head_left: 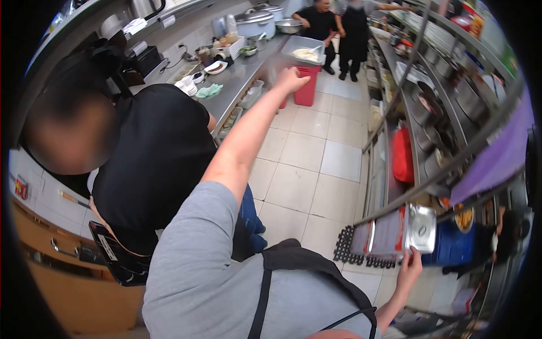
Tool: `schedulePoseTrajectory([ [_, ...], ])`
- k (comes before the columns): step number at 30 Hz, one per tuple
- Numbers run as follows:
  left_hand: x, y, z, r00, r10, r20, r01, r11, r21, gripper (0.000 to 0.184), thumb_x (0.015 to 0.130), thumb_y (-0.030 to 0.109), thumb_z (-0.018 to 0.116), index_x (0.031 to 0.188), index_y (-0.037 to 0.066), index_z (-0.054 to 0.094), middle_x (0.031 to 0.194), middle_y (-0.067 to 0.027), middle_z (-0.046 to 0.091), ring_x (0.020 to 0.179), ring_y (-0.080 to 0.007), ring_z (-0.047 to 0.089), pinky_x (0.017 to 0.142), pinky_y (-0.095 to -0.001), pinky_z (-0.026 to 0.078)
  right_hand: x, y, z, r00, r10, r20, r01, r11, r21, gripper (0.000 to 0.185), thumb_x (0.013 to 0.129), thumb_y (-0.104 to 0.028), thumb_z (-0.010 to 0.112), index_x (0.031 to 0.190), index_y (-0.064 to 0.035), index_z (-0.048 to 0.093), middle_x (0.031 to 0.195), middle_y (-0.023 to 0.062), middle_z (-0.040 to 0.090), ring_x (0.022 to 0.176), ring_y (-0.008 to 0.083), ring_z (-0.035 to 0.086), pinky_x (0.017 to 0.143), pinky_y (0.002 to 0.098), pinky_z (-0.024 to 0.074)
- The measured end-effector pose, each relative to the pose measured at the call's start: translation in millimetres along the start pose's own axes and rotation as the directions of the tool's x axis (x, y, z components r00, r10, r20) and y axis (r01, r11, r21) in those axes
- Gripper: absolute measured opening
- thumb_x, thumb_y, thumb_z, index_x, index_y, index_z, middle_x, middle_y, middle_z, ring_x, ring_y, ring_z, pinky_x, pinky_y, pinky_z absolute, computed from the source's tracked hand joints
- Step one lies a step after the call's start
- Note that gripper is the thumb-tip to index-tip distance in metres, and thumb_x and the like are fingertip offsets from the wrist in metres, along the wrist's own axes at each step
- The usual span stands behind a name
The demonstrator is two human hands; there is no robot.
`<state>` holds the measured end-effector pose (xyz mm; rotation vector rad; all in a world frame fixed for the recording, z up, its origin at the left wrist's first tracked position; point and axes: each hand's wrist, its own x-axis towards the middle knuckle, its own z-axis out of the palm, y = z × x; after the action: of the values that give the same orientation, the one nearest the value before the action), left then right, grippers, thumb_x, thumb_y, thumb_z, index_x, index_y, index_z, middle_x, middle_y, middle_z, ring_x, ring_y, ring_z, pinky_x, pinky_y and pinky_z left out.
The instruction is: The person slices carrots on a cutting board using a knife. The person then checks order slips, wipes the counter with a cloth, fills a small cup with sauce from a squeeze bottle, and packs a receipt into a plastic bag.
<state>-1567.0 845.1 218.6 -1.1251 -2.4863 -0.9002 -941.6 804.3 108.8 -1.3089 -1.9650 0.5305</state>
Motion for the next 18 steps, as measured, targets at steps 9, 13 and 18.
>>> schedulePoseTrajectory([
  [9, 143, -231, -40, 0.828, -0.535, -0.168, 0.514, 0.844, -0.153, 0.017, 0.073, 0.015, 0.057, 0.08, 0.004, 0.068, 0.081, -0.0188, 0.064, 0.081, -0.0319, 0.063, 0.073, -0.0392, 0.049, 231, -106, 179, 0.914, -0.346, 0.211, 0.304, 0.93, 0.208, 0.022, 0.081, -0.009, 0.059, 0.101, 0.0014, 0.058, 0.078, 0.0115, 0.057, 0.063, 0.0175, 0.048, 0.061, 0.0292, 0.0417],
  [13, 187, -296, -54, 0.738, -0.58, -0.346, 0.593, 0.801, -0.078, 0.017, 0.074, 0.015, 0.056, 0.081, 0.007, 0.068, 0.089, -0.0173, 0.064, 0.089, -0.0319, 0.06, 0.079, -0.0386, 0.047, 307, -110, 237, 0.898, -0.367, 0.244, 0.331, 0.927, 0.178, 0.021, 0.081, -0.009, 0.06, 0.099, 0.0014, 0.059, 0.071, 0.0075, 0.054, 0.061, 0.0155, 0.046, 0.058, 0.0272, 0.0407],
  [18, 233, -320, -114, 0.72, -0.547, -0.428, 0.627, 0.776, 0.064, 0.019, 0.071, 0.016, 0.056, 0.085, 0.01, 0.069, 0.092, -0.0167, 0.063, 0.092, -0.0326, 0.059, 0.082, -0.0398, 0.046, 421, -77, 314, 0.922, -0.274, 0.273, 0.266, 0.962, 0.067, 0.02, 0.08, -0.008, 0.06, 0.097, 0.0024, 0.059, 0.076, 0.0114, 0.06, 0.063, 0.0156, 0.052, 0.059, 0.0273, 0.0432],
])
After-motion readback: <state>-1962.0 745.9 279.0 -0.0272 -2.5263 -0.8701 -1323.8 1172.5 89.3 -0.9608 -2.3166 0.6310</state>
